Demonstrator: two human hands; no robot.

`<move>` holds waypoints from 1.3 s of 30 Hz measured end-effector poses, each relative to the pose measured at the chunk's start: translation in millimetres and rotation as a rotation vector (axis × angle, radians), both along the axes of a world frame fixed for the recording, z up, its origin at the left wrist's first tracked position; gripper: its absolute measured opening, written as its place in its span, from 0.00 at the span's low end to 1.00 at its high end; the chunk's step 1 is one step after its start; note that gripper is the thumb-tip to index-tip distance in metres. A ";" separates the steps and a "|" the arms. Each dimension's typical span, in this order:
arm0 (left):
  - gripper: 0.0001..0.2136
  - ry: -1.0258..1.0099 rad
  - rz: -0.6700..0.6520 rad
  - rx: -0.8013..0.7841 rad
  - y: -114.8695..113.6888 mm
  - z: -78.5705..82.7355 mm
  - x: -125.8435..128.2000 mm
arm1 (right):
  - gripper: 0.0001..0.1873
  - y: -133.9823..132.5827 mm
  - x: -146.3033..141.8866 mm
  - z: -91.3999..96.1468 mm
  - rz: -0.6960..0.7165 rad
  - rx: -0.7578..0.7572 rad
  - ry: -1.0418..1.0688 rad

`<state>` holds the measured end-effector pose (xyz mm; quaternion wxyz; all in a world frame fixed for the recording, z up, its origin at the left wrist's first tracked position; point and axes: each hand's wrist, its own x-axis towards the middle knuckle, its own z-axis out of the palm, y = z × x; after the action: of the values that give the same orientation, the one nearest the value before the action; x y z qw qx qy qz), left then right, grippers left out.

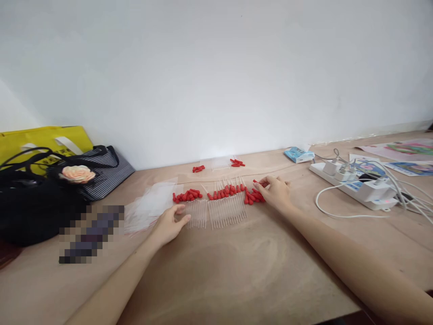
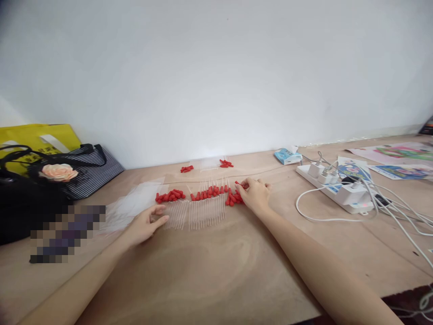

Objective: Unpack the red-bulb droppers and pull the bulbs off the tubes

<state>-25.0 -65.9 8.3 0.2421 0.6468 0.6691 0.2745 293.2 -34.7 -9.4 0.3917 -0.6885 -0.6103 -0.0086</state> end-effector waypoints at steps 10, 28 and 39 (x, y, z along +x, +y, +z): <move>0.23 0.095 -0.043 0.115 2.9 -9.3 2.6 | 0.14 8.9 7.1 1.3 -0.033 -0.139 -0.008; 0.22 -0.048 -0.006 0.069 2.0 -8.7 2.6 | 0.16 22.5 3.6 14.4 -0.022 -0.339 -0.088; 0.17 -0.127 0.076 0.296 3.1 -13.8 2.7 | 0.08 79.9 -30.7 17.2 -0.048 -0.498 -0.113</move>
<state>-22.2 -62.8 -5.5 0.1755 0.6310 0.6286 0.4194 262.5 45.1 7.8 0.1752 -0.7764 -0.5980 0.0944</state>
